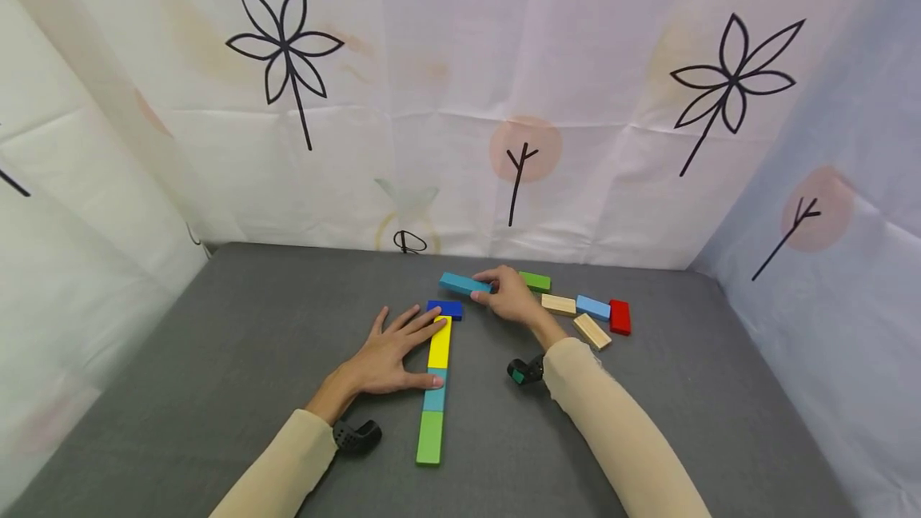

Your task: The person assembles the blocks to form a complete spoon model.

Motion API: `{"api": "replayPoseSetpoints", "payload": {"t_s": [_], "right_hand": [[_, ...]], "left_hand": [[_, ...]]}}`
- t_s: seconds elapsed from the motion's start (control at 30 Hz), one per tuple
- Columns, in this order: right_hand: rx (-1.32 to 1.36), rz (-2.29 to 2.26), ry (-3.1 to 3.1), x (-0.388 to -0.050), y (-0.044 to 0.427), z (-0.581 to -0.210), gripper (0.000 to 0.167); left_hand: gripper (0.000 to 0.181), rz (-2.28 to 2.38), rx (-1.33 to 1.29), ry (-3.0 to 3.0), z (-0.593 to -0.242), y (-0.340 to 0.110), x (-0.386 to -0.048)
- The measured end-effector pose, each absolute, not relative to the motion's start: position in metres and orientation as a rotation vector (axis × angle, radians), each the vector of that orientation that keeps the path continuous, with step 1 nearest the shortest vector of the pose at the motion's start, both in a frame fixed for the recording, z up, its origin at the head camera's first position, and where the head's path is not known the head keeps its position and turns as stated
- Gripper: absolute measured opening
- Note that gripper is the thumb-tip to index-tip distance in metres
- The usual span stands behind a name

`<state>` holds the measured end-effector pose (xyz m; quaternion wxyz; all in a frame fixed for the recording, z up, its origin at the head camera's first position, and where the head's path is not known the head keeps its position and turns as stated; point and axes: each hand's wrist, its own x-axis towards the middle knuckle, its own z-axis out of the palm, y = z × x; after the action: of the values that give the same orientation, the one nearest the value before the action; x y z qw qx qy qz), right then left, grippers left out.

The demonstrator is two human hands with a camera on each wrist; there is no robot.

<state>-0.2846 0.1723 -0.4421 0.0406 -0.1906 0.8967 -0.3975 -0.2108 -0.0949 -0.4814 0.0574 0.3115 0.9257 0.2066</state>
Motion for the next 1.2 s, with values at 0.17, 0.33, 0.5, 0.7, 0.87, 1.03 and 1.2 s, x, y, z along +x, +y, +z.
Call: {"api": "replayPoseSetpoints", "payload": {"t_s": [0.17,0.33,0.5,0.7,0.87,1.03,1.2], "right_hand": [[-0.632,-1.18,2.614,-0.294,0.156,-0.443,0.034],[-0.635,-1.163,2.547,-0.299,0.147,-0.444,0.034],[-0.629,-1.151,2.539,-0.301,0.145,-0.444,0.035],[-0.612,-1.129,2.534,-0.302,0.146,-0.444,0.036],[-0.599,-1.135,2.539,-0.302,0.148,-0.443,0.034],[-0.569,-1.155,2.534,-0.3,0.148,-0.444,0.033],[-0.57,-1.166,2.542,-0.298,0.148,-0.447,0.033]], "left_hand": [[0.096,0.612,0.934,2.808,-0.482,-0.095,-0.211],[0.096,0.608,0.93,2.815,-0.484,-0.094,-0.211],[0.096,0.625,0.935,2.809,-0.483,-0.094,-0.211],[0.095,0.633,0.946,2.805,-0.481,-0.095,-0.211],[0.095,0.637,0.954,2.808,-0.479,-0.095,-0.21],[0.095,0.64,0.952,2.809,-0.48,-0.095,-0.211],[0.095,0.64,0.963,2.811,-0.481,-0.096,-0.211]]}}
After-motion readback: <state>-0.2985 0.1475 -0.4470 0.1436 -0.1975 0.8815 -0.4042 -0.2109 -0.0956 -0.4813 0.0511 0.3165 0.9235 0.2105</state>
